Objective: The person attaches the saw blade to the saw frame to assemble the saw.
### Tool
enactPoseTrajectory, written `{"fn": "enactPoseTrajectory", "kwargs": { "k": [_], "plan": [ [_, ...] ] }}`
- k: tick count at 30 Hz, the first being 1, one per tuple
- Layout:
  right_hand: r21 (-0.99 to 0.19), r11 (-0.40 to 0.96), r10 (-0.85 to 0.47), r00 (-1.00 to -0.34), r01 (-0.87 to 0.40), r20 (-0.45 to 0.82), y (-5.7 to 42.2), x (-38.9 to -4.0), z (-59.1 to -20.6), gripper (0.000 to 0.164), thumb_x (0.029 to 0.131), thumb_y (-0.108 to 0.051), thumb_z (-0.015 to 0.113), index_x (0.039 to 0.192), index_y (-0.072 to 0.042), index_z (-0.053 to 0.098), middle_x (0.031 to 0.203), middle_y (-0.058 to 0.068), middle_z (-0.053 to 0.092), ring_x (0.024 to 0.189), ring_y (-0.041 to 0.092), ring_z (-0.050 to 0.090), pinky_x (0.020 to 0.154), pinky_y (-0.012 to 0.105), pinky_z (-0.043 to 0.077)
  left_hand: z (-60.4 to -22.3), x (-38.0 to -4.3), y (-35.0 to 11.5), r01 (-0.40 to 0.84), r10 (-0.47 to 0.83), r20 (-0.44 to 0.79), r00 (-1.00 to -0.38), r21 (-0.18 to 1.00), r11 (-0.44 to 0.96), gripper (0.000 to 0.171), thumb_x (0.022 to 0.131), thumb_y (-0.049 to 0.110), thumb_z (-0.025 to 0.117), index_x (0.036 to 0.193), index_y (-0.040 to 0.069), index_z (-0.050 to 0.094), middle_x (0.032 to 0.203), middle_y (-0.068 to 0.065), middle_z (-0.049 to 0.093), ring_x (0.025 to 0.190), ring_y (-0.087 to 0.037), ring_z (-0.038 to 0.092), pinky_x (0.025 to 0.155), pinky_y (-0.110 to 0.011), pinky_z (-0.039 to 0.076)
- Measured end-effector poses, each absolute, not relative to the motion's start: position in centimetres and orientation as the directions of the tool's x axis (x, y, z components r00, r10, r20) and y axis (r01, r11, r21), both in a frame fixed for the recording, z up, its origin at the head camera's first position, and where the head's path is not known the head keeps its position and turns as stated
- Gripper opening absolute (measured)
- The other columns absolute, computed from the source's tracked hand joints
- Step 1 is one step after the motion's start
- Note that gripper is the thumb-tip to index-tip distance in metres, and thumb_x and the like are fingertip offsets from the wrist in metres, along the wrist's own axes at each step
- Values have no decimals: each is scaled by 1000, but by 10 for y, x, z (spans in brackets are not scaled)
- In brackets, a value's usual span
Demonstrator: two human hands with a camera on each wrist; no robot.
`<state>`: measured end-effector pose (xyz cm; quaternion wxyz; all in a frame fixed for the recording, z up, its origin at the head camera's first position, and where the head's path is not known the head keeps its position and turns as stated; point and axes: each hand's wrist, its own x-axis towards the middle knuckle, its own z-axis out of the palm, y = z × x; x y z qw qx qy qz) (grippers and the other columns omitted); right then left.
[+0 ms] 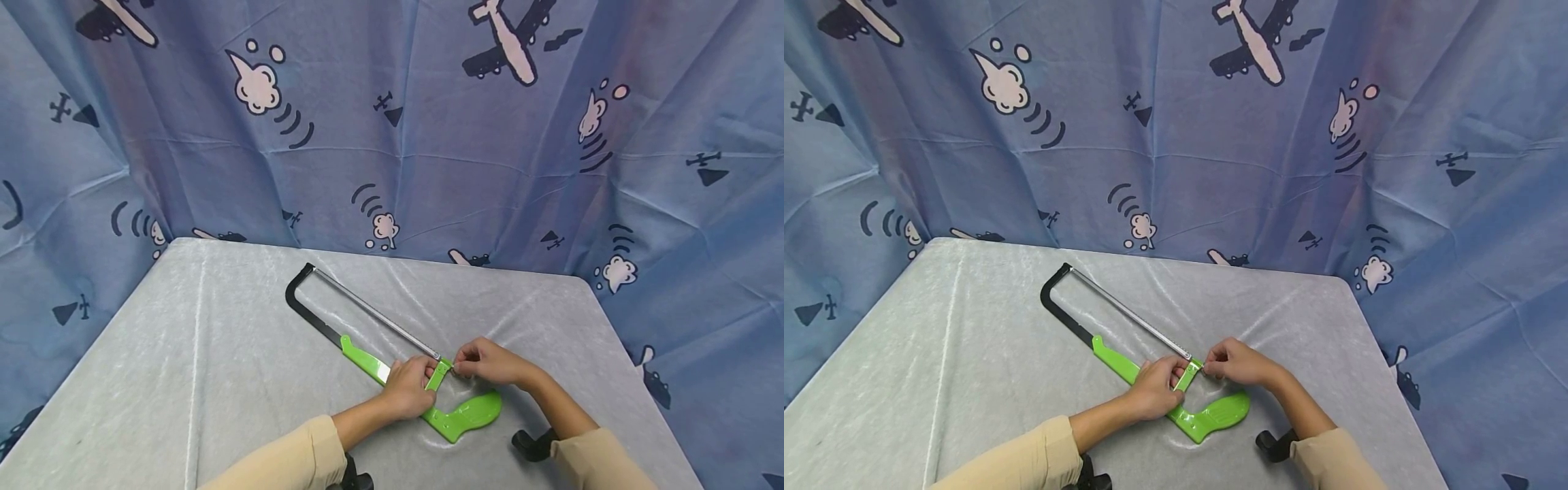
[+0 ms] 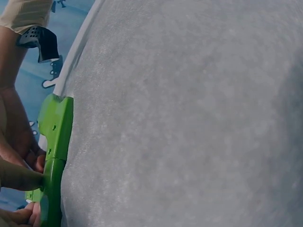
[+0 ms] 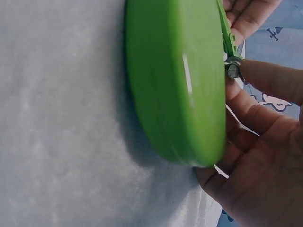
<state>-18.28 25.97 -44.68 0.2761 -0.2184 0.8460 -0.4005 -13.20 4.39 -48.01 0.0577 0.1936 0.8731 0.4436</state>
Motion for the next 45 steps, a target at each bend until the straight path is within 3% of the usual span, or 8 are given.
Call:
{"fn": "enactPoseTrajectory", "kwargs": {
  "k": [12,22,34,39,45],
  "plan": [
    [-798,588,-590,-744,-130,-314,257,-184,-446,20,97,-5,51,89,8,65,74,3,56,66,12,48,60,24,40,-481,-133,44,286,383,73,-921,793,537,44,67,1,66,112,3,65,88,5,60,76,-3,50,77,-24,33],
    [-791,584,-622,-726,-181,-293,255,-183,-446,19,98,-1,48,86,6,61,71,0,50,61,8,43,57,23,37,-479,-132,43,269,380,59,-923,806,527,46,67,0,66,112,3,64,88,5,60,76,-4,50,78,-25,33],
    [-747,618,-580,-784,-245,-223,252,-179,-446,14,98,-4,53,89,1,63,74,-2,52,66,8,48,61,25,41,-480,-133,43,276,384,60,-921,798,536,46,67,1,66,113,2,64,89,4,60,76,-4,50,78,-25,33],
    [-660,682,-536,-830,-317,-155,246,-171,-440,8,94,-5,59,87,-5,61,72,-4,53,64,6,48,58,25,43,-481,-133,43,269,384,54,-922,802,533,46,67,1,66,113,3,64,89,5,60,76,-4,50,78,-25,33],
    [-410,787,-518,-855,-460,-35,236,-159,-434,13,85,-16,71,81,-12,60,67,-8,52,59,5,45,54,25,40,-480,-133,43,276,387,59,-920,800,533,45,68,1,66,113,3,64,89,5,60,75,-3,49,77,-25,33]
  ]
}}
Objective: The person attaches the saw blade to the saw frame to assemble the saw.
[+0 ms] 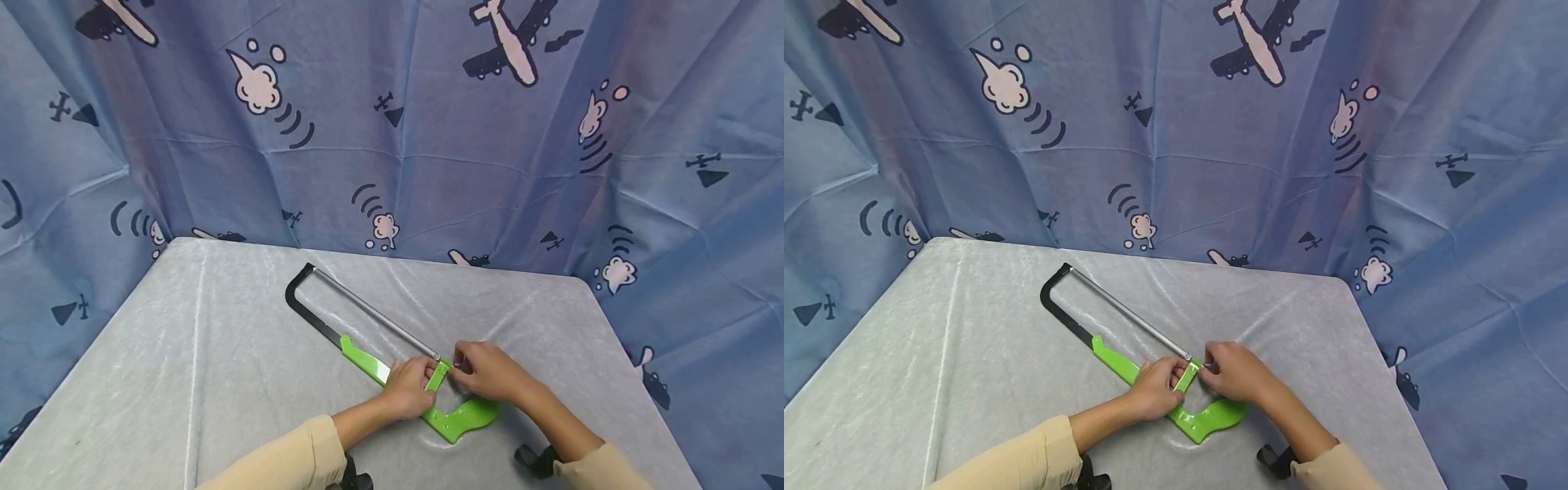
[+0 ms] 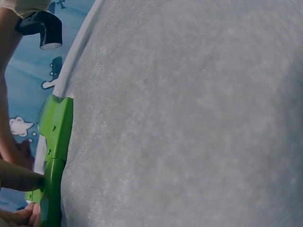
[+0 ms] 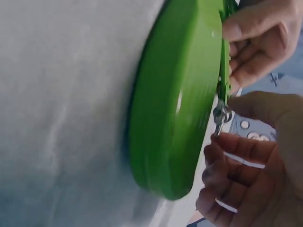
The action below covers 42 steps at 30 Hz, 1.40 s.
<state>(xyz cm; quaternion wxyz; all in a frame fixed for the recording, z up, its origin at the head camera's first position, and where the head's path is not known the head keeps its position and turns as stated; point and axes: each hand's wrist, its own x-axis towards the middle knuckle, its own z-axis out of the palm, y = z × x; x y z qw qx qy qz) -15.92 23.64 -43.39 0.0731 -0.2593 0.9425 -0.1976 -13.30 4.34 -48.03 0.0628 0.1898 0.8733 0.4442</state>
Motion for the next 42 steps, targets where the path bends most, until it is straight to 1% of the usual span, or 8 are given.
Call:
{"fn": "enactPoseTrajectory", "kwargs": {
  "k": [4,7,14,24,28,33,38,42],
  "plan": [
    [-286,830,-501,-866,-479,-2,231,-154,-432,27,75,-24,82,81,-12,58,70,-6,54,61,8,44,56,27,39,-479,-133,43,279,386,63,-920,798,534,45,68,2,67,112,3,64,89,6,60,75,-3,50,77,-25,33],
    [-247,844,-488,-873,-475,11,229,-152,-433,31,72,-25,85,80,-13,57,69,-4,54,61,9,43,55,29,38,-479,-133,43,278,390,60,-919,799,534,44,68,2,67,112,3,64,88,5,60,74,-3,49,76,-24,33],
    [-237,871,-444,-896,-431,-2,227,-152,-435,32,73,-23,86,77,-14,56,68,-5,54,61,10,44,55,30,39,-479,-132,43,272,395,52,-917,805,526,44,68,2,66,112,3,64,88,5,59,74,-3,49,76,-24,32],
    [-268,855,-464,-886,-444,-11,230,-154,-436,29,75,-23,85,77,-15,58,68,-8,53,60,7,44,54,28,38,-480,-132,43,276,393,55,-918,800,533,44,68,2,65,112,3,64,87,6,58,74,-3,48,76,-24,32],
    [-321,836,-480,-876,-445,-37,233,-156,-436,26,77,-24,84,76,-16,59,67,-10,51,60,5,44,54,26,38,-480,-132,43,278,393,57,-918,799,533,43,68,2,65,111,4,64,88,6,58,74,-3,48,76,-24,32],
    [-437,784,-520,-851,-441,-73,240,-161,-439,22,82,-23,80,77,-17,59,66,-13,51,59,2,46,55,24,41,-480,-132,43,280,392,59,-918,798,534,43,68,3,65,111,4,64,88,6,58,75,-3,48,76,-24,32],
    [-589,686,-588,-803,-428,-101,250,-167,-444,15,89,-18,73,79,-12,64,68,-10,57,60,2,49,56,24,44,-480,-132,43,273,389,57,-920,804,528,43,68,2,65,110,4,64,87,6,58,74,-3,48,76,-24,32],
    [-680,622,-624,-770,-388,-132,254,-171,-446,13,92,-16,69,83,-7,67,69,-6,59,61,2,49,56,23,44,-480,-132,43,273,389,59,-919,808,523,43,67,2,65,111,4,64,87,6,59,74,-2,48,75,-24,32]
  ]
}}
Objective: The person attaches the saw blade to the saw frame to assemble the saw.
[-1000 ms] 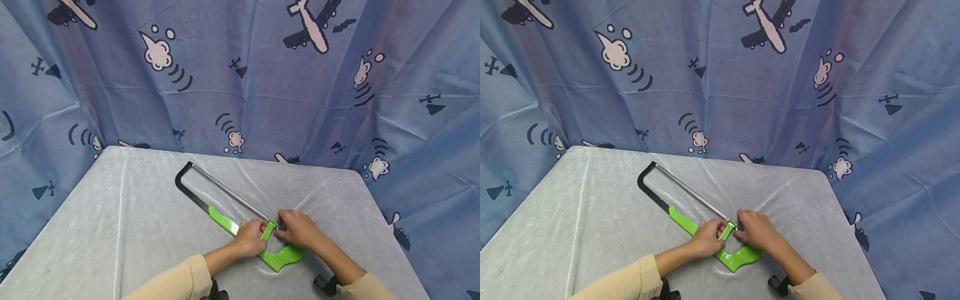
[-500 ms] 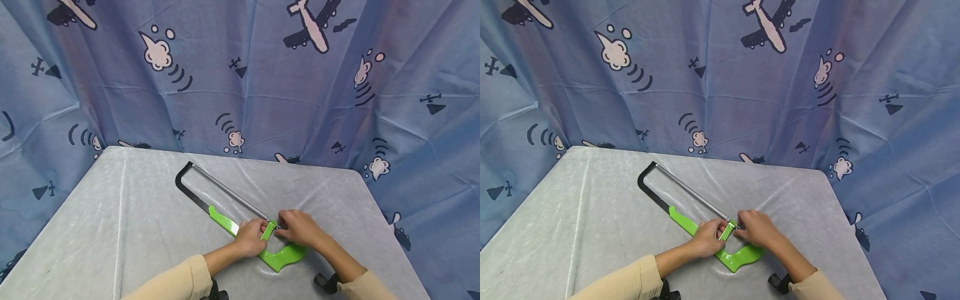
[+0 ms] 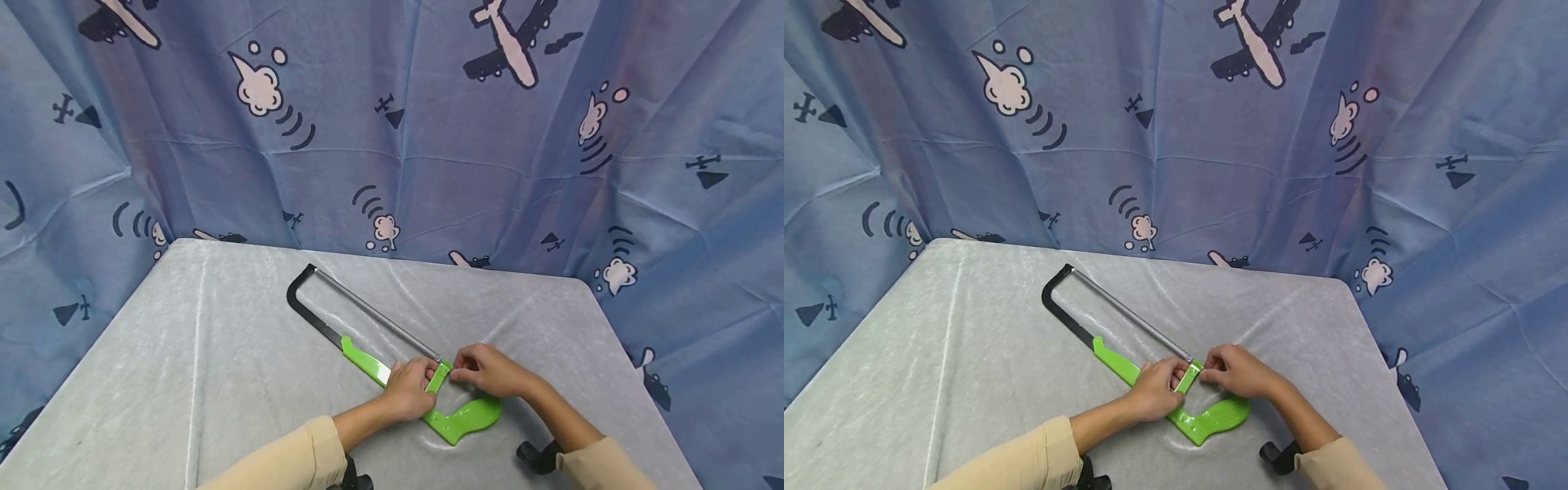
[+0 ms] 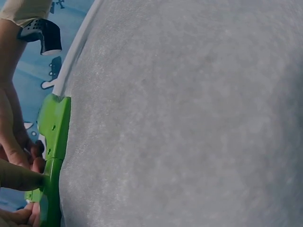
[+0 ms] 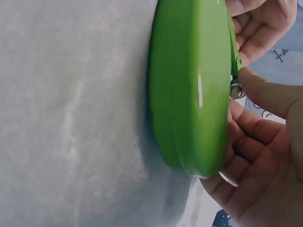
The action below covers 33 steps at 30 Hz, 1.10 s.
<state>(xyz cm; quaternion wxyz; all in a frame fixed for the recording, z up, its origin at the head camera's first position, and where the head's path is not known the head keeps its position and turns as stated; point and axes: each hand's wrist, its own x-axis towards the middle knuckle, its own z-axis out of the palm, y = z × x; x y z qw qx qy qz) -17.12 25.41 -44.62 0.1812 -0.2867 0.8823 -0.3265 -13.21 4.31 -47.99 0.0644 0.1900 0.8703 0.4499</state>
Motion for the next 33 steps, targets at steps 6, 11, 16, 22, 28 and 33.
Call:
{"fn": "enactPoseTrajectory", "kwargs": {
  "k": [6,11,16,22,28,33],
  "plan": [
    [-764,562,-656,-733,-318,-178,259,-175,-450,18,97,-13,61,87,0,67,70,-5,54,61,2,46,55,22,40,-480,-131,44,280,390,63,-919,801,530,43,68,2,65,111,3,64,88,5,60,75,-2,49,76,-24,33],
    [-826,514,-672,-707,-230,-222,260,-178,-452,22,100,-11,56,87,5,65,70,-4,51,61,3,44,56,21,38,-478,-131,44,282,388,68,-919,801,527,43,68,2,65,111,2,65,88,4,61,77,-4,51,79,-25,34],
    [-852,490,-678,-694,-181,-243,261,-179,-452,24,101,-9,53,88,7,65,72,1,56,61,4,46,56,20,39,-478,-131,44,283,389,67,-919,799,530,43,68,2,65,111,3,65,89,3,61,78,-4,51,79,-25,34],
    [-869,480,-674,-685,-121,-276,262,-179,-449,26,102,-7,49,90,11,64,76,11,61,62,7,47,56,20,40,-479,-132,44,287,392,68,-917,796,532,44,68,2,65,111,2,65,89,4,61,76,-4,51,78,-25,34],
    [-871,481,-688,-660,-103,-302,263,-182,-452,30,104,-8,46,91,12,63,76,10,62,61,6,45,56,18,37,-478,-131,43,280,393,63,-918,802,527,45,67,2,65,112,3,65,88,4,61,75,-3,50,78,-25,34],
    [-877,473,-695,-648,-85,-312,264,-183,-455,31,104,-9,46,92,13,64,77,14,63,62,6,46,57,19,37,-478,-131,43,272,393,56,-918,809,521,45,67,2,66,112,3,65,88,5,61,74,-3,50,79,-25,34]
  ]
}}
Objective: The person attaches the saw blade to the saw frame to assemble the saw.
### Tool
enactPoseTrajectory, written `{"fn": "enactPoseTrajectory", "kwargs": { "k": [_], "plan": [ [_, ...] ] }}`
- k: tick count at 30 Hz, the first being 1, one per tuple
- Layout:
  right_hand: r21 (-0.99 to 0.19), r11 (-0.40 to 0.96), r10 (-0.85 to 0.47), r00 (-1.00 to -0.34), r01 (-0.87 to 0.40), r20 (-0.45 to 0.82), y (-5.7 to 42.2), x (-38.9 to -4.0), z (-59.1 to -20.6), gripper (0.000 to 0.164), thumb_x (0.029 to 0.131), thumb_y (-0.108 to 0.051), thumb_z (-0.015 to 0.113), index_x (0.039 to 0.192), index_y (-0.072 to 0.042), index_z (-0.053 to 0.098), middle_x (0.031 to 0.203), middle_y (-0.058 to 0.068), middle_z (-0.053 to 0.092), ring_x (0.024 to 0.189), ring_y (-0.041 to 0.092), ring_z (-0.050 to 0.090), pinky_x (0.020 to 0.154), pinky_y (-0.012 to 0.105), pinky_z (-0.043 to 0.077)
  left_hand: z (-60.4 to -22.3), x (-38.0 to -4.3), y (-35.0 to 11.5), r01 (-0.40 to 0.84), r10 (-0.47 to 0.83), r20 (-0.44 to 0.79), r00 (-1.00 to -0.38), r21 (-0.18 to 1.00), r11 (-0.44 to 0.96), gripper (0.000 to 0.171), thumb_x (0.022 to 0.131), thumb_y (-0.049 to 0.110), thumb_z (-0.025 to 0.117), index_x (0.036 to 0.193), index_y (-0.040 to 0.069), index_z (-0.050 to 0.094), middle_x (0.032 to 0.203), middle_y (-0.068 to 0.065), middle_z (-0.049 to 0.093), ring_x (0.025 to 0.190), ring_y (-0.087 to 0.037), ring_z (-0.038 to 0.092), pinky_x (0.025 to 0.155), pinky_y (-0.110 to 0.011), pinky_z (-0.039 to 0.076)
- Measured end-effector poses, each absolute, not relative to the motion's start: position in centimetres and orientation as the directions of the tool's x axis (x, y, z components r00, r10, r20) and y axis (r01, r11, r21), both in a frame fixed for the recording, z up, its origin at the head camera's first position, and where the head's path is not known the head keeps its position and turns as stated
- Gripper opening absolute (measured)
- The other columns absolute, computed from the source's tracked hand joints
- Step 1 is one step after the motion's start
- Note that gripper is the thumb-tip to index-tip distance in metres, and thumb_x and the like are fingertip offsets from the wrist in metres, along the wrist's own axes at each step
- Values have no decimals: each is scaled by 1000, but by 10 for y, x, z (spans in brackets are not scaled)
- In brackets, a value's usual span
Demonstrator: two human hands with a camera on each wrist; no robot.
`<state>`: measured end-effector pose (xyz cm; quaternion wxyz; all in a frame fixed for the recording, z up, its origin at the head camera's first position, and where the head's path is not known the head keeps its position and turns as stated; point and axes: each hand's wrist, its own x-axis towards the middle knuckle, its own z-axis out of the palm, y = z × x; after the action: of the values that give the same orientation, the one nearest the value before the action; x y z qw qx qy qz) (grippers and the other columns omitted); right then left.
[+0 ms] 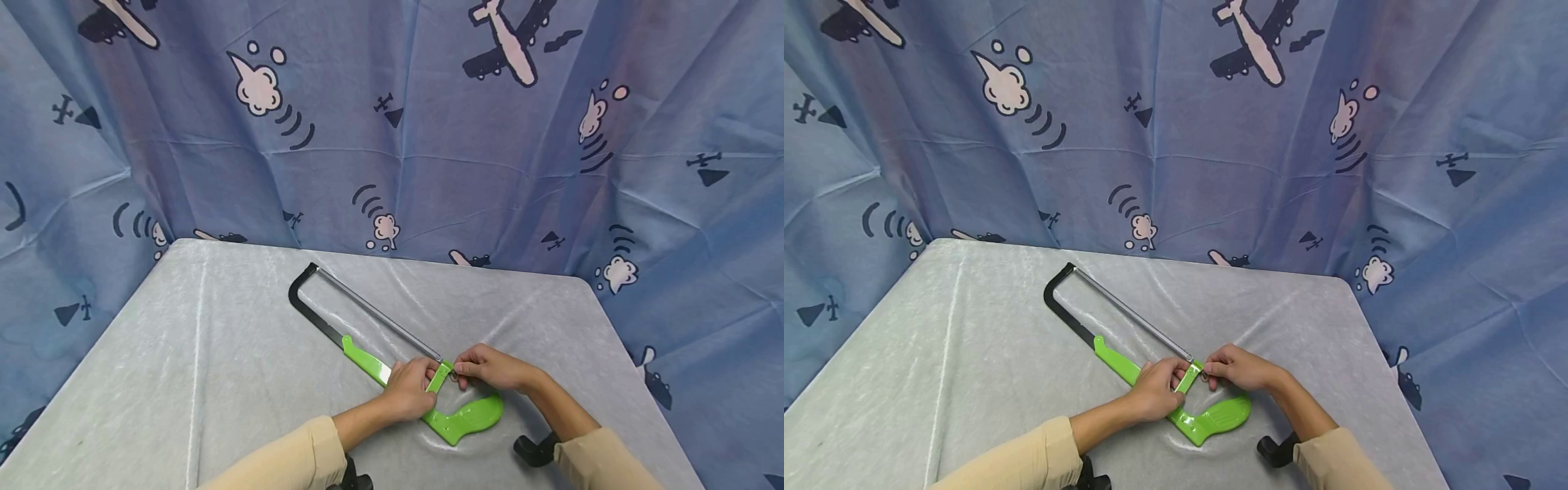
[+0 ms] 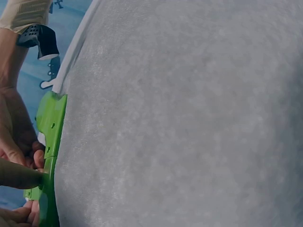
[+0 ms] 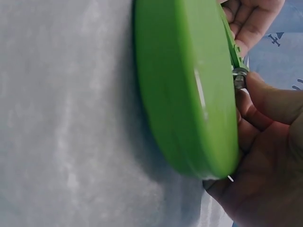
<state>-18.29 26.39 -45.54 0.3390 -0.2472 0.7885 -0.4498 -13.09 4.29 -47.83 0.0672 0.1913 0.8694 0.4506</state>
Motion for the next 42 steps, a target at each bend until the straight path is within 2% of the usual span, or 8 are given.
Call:
{"fn": "enactPoseTrajectory", "kwargs": {
  "k": [8,13,24,42],
  "plan": [
    [-886,458,-700,-641,-66,-314,264,-181,-454,32,104,-7,43,92,15,63,77,16,65,64,7,48,58,21,38,-479,-131,43,272,391,58,-918,811,518,46,66,1,66,112,3,65,87,5,62,73,-3,50,79,-25,34],
    [-894,446,-707,-631,-48,-319,264,-180,-452,33,105,-6,41,93,17,62,78,12,65,66,9,50,61,22,40,-479,-131,44,273,392,59,-918,813,515,46,66,0,67,112,3,65,87,5,62,74,-3,51,78,-25,33],
    [-871,491,-652,-675,-29,-345,257,-174,-448,35,105,-7,38,90,16,60,77,10,63,66,11,51,63,25,42,-478,-132,44,255,390,46,-920,826,503,46,66,0,68,112,3,64,89,5,61,75,-5,54,80,-27,34],
    [-871,492,-649,-670,-8,-360,257,-171,-446,35,105,-8,38,92,18,59,78,9,64,71,13,54,68,26,43,-478,-132,44,256,401,39,-915,825,504,46,65,-2,67,111,4,64,89,4,62,75,-4,53,79,-27,33]
  ]
}}
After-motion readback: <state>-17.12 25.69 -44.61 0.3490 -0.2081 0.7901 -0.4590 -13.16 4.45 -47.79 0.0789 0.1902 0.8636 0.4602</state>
